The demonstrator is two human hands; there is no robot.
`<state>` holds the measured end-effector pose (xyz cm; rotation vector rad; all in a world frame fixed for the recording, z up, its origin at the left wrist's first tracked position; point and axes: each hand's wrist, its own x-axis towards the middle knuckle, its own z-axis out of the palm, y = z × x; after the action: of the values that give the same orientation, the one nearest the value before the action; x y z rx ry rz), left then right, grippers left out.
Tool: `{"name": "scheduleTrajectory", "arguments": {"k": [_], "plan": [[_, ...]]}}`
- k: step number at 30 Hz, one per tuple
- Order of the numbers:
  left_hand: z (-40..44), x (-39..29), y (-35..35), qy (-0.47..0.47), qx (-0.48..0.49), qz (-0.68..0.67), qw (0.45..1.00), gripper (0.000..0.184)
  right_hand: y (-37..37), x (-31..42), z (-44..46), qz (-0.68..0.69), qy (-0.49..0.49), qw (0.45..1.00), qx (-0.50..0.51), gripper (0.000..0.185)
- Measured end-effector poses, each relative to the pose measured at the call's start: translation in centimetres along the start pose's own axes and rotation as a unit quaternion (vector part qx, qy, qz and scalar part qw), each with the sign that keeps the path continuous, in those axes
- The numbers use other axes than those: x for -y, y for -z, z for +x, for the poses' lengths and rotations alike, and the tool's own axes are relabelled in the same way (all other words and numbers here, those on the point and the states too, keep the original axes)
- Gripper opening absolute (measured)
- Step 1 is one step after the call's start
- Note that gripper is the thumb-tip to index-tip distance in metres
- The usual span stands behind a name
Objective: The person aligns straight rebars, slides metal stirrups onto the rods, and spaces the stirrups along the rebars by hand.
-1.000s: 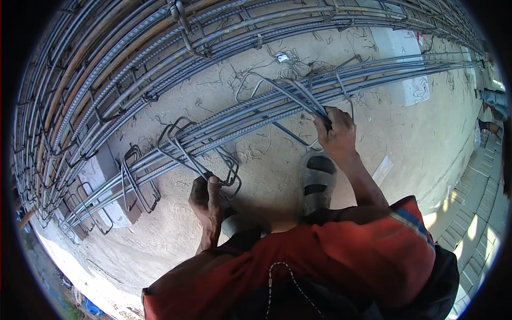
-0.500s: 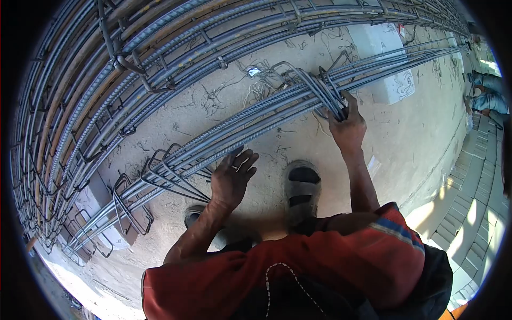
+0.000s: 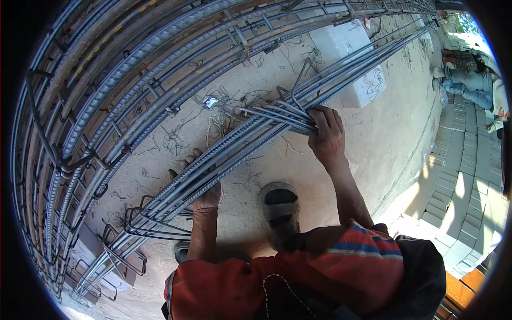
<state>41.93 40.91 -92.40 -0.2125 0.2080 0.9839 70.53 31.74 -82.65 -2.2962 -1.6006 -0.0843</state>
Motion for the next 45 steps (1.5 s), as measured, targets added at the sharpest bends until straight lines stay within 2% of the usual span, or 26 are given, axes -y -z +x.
{"name": "scheduleTrajectory", "arguments": {"k": [4, 9, 10, 13, 14, 17, 18, 20, 22, 24, 29, 31, 32, 33, 34, 35, 37, 38, 40, 41, 42, 44, 45], "plan": [[0.6, -0.4, -0.2, 0.018, 0.006, -0.018, 1.000, 0.042, 0.2, 0.0, -0.1, 0.023, -0.016, 0.999, 0.031, 0.039], [1.6, -0.6, -1.3, 0.019, 0.058, -0.053, 0.997, 0.036, 0.9, -0.7, -0.3, -0.022, 0.042, 0.999, 0.011, 0.038], [2.2, 0.3, -2.4, 0.003, 0.093, -0.023, 0.995, 0.038, 1.0, -1.2, 0.2, -0.035, 0.056, 0.998, 0.000, 0.038], [1.4, 0.5, -4.1, 0.013, 0.024, -0.195, 0.980, 0.038, 3.6, -2.6, 0.5, -0.038, 0.040, 0.998, 0.039, 0.036], [1.5, 0.9, -5.4, 0.070, 0.078, -0.366, 0.925, 0.037, 4.3, -4.1, 1.4, -0.035, 0.064, 0.997, 0.034, 0.041], [1.2, 0.3, -7.1, 0.061, 0.042, -0.433, 0.898, 0.032, 6.0, -6.3, 3.6, -0.045, 0.055, 0.997, 0.045, 0.039], [0.9, 0.4, -8.6, 0.086, 0.030, -0.717, 0.691, 0.031, 7.0, -6.5, 4.4, -0.052, 0.058, 0.995, 0.057, 0.039], [0.3, 0.2, -9.1, 0.235, 0.016, -0.883, 0.405, 0.037, 9.1, -6.4, 6.5, -0.069, 0.076, 0.991, 0.085, 0.037], [0.2, 0.3, -9.2, 0.155, 0.010, -0.834, 0.529, 0.034, 10.5, -7.2, 7.9, -0.109, 0.084, 0.986, 0.094, 0.031], [0.2, 0.5, -9.7, 0.125, 0.009, -0.838, 0.531, 0.029, 10.8, -8.0, 8.6, -0.123, 0.115, 0.981, 0.100, 0.027], [-0.7, 1.7, -11.7, 0.171, -0.005, -0.953, 0.251, 0.017, 11.3, -7.4, 9.4, -0.134, 0.112, 0.973, 0.150, 0.037], [-0.6, 0.7, -9.5, 0.181, -0.009, -0.919, 0.350, 0.015, 12.4, -4.3, 9.3, -0.139, 0.120, 0.967, 0.176, 0.039], [-0.8, 0.9, -10.1, 0.237, -0.041, -0.919, 0.312, 0.016, 12.1, -3.8, 8.8, -0.155, 0.156, 0.963, 0.158, 0.040], [-1.1, 1.1, -10.4, 0.288, -0.074, -0.915, 0.272, 0.019, 12.0, -4.1, 8.9, -0.178, 0.118, 0.960, 0.178, 0.046], [-1.3, 1.2, -10.1, 0.290, -0.066, -0.927, 0.228, 0.026, 11.6, -4.6, 9.1, -0.200, 0.079, 0.956, 0.200, 0.053], [-1.4, 0.8, -9.4, 0.244, -0.050, -0.936, 0.249, 0.029, 11.2, -5.2, 9.6, -0.220, 0.039, 0.949, 0.222, 0.059], [-1.3, 0.0, -8.2, 0.158, -0.016, -0.943, 0.291, 0.037, 11.2, -8.5, 11.2, -0.224, -0.019, 0.952, 0.206, 0.049], [-1.3, 0.0, -8.5, 0.192, -0.035, -0.940, 0.280, 0.036, 11.4, -10.9, 11.7, -0.235, -0.036, 0.953, 0.189, 0.045], [-1.4, 0.4, -9.5, 0.259, -0.070, -0.930, 0.252, 0.034, 11.4, -17.8, 12.1, -0.246, -0.001, 0.960, 0.133, 0.041], [-1.0, 0.9, -10.2, 0.137, -0.039, -0.950, 0.277, 0.033, 11.8, -19.8, 12.4, -0.252, 0.043, 0.961, 0.105, 0.022], [-0.7, 1.4, -11.0, 0.010, -0.008, -0.954, 0.298, 0.032, 12.0, -21.4, 12.9, -0.237, 0.060, 0.966, 0.085, 0.022], [-1.8, 1.0, -11.0, 0.186, -0.048, -0.951, 0.244, 0.030, 12.3, -23.2, 13.6, -0.196, 0.077, 0.975, 0.067, 0.025], [-2.1, 0.9, -11.2, 0.166, -0.041, -0.951, 0.259, 0.030, 12.9, -23.5, 13.9, -0.169, 0.078, 0.980, 0.070, 0.028]]}}
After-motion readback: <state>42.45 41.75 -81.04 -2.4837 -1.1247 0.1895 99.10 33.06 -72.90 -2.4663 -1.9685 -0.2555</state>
